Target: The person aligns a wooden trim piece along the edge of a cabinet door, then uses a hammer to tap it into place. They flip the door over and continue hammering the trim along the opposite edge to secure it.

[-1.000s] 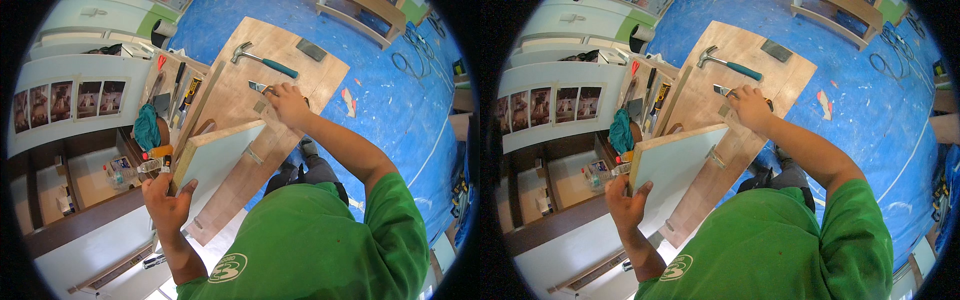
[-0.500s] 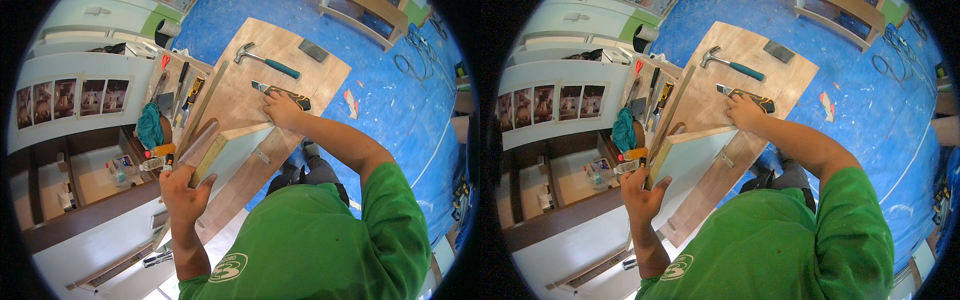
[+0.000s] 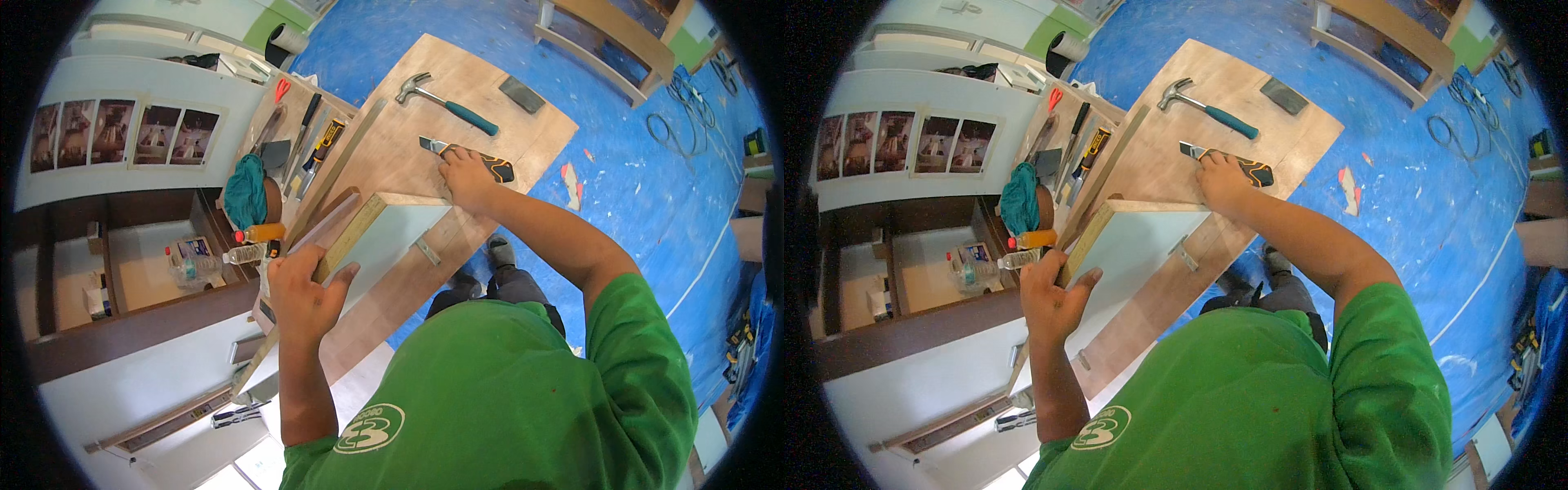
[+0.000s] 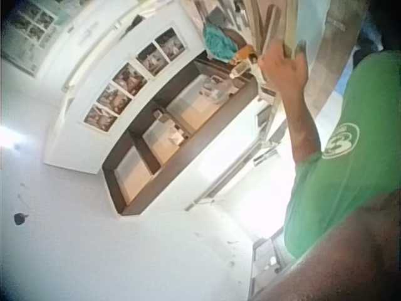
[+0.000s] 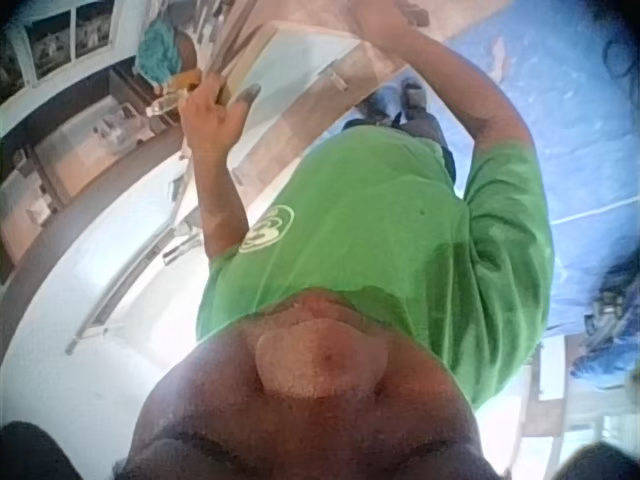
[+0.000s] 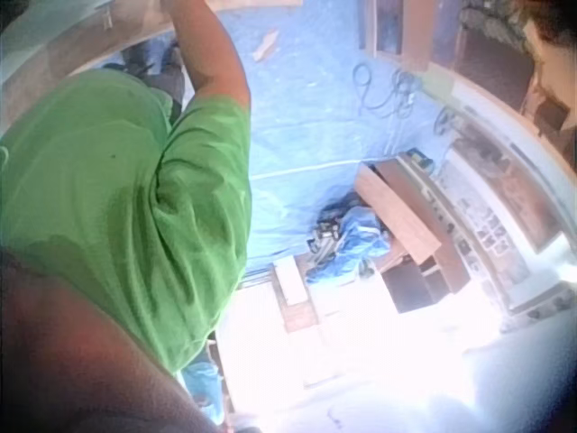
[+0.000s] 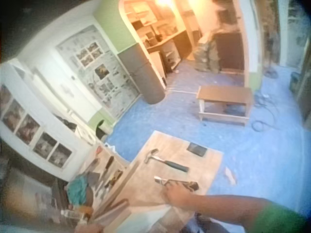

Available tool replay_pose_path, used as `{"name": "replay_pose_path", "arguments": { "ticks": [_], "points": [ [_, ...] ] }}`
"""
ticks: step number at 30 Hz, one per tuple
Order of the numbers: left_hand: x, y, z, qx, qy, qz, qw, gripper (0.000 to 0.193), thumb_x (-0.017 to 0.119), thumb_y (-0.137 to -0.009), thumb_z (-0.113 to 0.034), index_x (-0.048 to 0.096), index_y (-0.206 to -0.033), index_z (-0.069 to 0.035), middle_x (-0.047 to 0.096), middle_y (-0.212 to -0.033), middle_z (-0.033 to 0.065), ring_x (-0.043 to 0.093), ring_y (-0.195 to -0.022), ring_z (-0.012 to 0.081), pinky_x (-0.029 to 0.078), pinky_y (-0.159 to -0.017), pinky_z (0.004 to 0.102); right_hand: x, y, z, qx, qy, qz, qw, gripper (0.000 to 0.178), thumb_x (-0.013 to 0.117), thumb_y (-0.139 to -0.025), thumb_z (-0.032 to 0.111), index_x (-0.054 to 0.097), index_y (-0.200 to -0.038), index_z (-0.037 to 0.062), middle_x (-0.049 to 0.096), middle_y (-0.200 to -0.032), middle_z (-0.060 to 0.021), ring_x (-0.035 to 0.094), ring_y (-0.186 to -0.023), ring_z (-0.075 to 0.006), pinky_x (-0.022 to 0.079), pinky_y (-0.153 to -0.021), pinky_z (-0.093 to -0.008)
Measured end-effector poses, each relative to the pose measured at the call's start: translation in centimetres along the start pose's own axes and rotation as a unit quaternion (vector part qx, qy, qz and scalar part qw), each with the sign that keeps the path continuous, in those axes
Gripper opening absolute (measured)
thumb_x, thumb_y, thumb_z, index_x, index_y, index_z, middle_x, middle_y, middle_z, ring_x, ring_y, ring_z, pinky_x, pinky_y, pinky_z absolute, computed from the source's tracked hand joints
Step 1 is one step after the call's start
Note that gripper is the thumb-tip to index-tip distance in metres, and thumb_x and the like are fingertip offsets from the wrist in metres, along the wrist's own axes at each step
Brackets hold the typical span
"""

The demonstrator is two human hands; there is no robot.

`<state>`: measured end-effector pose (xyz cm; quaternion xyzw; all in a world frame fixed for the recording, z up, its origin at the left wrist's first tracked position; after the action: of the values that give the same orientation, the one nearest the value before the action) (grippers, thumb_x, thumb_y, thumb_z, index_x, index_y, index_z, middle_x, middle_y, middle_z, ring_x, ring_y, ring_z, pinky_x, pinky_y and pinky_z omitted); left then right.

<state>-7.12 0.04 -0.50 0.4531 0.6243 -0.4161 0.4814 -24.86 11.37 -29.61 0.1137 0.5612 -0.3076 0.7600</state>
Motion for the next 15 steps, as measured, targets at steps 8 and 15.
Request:
{"name": "replay_pose_path", "arguments": {
  "ticks": [8,15],
  "points": [
    [-0.7,1.2,1.3,-0.007,0.014,-0.024,1.000,0.033,0.088,-0.076,-0.031,0.071,-0.095,-0.009,0.069,-0.085,0.0091,0.065,-0.084,0.0327,0.040,-0.085,0.0450,-2.2,8.4,-4.0,0.059,-0.299,0.179,0.935,0.016,0.072,-0.083,0.017,0.068,-0.094,0.0057,0.072,-0.088,-0.0168,0.070,-0.080,-0.0363,0.055,-0.072,-0.0474],
    [-3.4,4.6,4.2,-0.071,0.024,-0.074,0.994,0.038,0.087,-0.078,-0.034,0.073,-0.105,-0.011,0.073,-0.095,0.0064,0.067,-0.095,0.0305,0.041,-0.096,0.0471,3.4,38.1,-22.9,0.264,0.022,0.373,0.889,0.043,0.076,-0.090,0.030,0.069,-0.122,0.0011,0.074,-0.115,-0.0247,0.069,-0.109,-0.0394,0.055,-0.093,-0.0509]
  ]
}}
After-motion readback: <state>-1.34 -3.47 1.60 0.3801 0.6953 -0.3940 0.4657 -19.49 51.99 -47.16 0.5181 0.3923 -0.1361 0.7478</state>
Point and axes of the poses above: each hand's wrist, its own y-axis away from the middle knuckle, its own x-axis out of the palm, z = x × y, the point moved 10 cm from there along -y, towards the middle knuckle
